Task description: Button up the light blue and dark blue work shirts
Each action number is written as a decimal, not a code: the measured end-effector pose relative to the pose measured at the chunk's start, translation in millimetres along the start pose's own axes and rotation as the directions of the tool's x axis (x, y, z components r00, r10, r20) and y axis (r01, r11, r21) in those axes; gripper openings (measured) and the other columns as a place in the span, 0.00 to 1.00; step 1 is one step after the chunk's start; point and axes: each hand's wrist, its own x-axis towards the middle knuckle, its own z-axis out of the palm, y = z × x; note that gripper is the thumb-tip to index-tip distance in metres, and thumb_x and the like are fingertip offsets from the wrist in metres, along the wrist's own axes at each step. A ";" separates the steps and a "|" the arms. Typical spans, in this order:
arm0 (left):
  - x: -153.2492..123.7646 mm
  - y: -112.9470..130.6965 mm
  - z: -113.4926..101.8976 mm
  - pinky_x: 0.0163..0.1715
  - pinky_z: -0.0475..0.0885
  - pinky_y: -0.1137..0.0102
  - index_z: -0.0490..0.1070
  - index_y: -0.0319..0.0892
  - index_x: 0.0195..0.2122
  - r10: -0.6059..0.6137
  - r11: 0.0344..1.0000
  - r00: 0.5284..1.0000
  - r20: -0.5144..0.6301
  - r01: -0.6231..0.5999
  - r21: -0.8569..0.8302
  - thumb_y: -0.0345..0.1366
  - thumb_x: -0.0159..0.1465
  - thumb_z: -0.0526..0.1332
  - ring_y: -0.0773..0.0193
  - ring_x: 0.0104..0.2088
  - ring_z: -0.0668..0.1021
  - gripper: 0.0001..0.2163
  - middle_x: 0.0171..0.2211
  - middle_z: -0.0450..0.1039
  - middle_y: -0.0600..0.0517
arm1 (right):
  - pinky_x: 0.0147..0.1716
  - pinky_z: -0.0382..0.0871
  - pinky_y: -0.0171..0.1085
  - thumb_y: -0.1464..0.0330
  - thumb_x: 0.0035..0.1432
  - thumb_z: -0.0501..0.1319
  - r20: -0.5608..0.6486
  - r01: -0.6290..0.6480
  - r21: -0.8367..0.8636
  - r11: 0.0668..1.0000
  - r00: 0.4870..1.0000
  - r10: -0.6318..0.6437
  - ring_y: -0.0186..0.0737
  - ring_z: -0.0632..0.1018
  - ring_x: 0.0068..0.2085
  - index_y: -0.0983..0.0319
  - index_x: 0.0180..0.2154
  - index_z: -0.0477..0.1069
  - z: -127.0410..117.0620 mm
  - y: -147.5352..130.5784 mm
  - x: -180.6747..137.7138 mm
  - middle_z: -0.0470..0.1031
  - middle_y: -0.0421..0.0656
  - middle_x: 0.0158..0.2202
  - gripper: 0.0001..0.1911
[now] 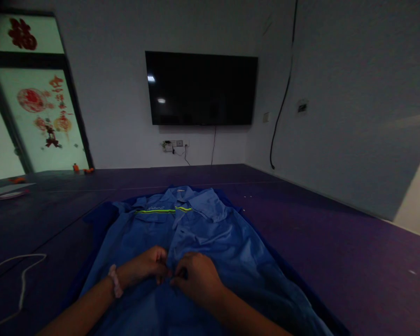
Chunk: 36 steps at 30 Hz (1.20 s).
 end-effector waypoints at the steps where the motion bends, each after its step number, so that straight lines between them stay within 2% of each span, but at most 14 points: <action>1: 0.4 -0.5 -0.1 0.20 0.61 0.75 0.64 0.38 0.16 0.000 1.000 1.000 0.003 0.000 0.002 0.34 0.38 0.69 0.71 0.16 0.68 0.12 0.13 0.67 0.58 | 0.28 0.58 0.31 0.65 0.45 0.66 0.006 0.006 0.001 1.000 1.000 -0.006 0.34 0.73 0.30 0.59 0.28 0.75 0.3 0.2 0.3 0.75 0.38 0.29 0.06; 8: -0.3 -0.3 0.7 0.20 0.61 0.75 0.69 0.36 0.18 0.031 0.999 0.997 0.065 -0.032 0.004 0.34 0.41 0.67 0.72 0.16 0.68 0.08 0.14 0.68 0.57 | 0.31 0.59 0.31 0.64 0.45 0.65 0.035 0.001 0.013 1.000 0.999 -0.002 0.35 0.73 0.33 0.59 0.30 0.73 4.6 0.0 1.1 0.76 0.39 0.32 0.08; 15: -2.7 0.5 -3.3 0.21 0.60 0.75 0.69 0.37 0.18 0.022 0.996 0.990 0.142 -0.034 0.080 0.42 0.40 0.69 0.71 0.17 0.68 0.14 0.14 0.67 0.58 | 0.25 0.56 0.30 0.66 0.48 0.62 0.067 -0.010 0.009 1.000 0.998 0.009 0.33 0.72 0.28 0.61 0.29 0.72 5.9 -2.3 -1.7 0.75 0.39 0.28 0.05; 20: -2.4 1.0 -4.6 0.19 0.59 0.75 0.67 0.37 0.15 -0.008 0.993 0.991 0.132 -0.008 0.120 0.45 0.39 0.69 0.72 0.16 0.67 0.17 0.12 0.66 0.57 | 0.21 0.54 0.29 0.68 0.47 0.62 0.117 -0.084 0.107 0.991 0.991 0.072 0.31 0.71 0.24 0.61 0.27 0.72 5.8 0.2 0.2 0.74 0.38 0.24 0.04; 25: -3.4 -0.3 -3.3 0.17 0.57 0.76 0.66 0.37 0.15 0.018 0.995 0.995 0.101 -0.028 0.099 0.46 0.41 0.68 0.73 0.14 0.66 0.17 0.12 0.65 0.57 | 0.19 0.53 0.28 0.71 0.45 0.61 0.168 -0.180 0.240 0.954 0.976 0.142 0.30 0.69 0.22 0.63 0.27 0.71 3.5 0.0 1.5 0.72 0.38 0.21 0.02; 32: -9.7 1.5 0.8 0.17 0.57 0.76 0.64 0.39 0.17 0.031 0.999 0.999 0.033 -0.032 0.034 0.48 0.41 0.67 0.72 0.14 0.66 0.18 0.12 0.65 0.58 | 0.16 0.49 0.28 0.71 0.45 0.61 0.157 -0.230 0.291 0.929 0.969 0.191 0.28 0.66 0.19 0.63 0.23 0.70 2.1 1.8 1.9 0.68 0.36 0.17 0.03; 36: -9.1 1.3 6.0 0.17 0.57 0.75 0.61 0.40 0.17 0.038 0.996 0.999 0.016 -0.039 0.078 0.49 0.40 0.67 0.72 0.14 0.65 0.20 0.12 0.63 0.59 | 0.17 0.50 0.28 0.72 0.43 0.60 0.142 -0.212 0.284 0.935 0.974 0.178 0.29 0.66 0.19 0.64 0.22 0.71 5.4 4.7 2.6 0.68 0.36 0.16 0.02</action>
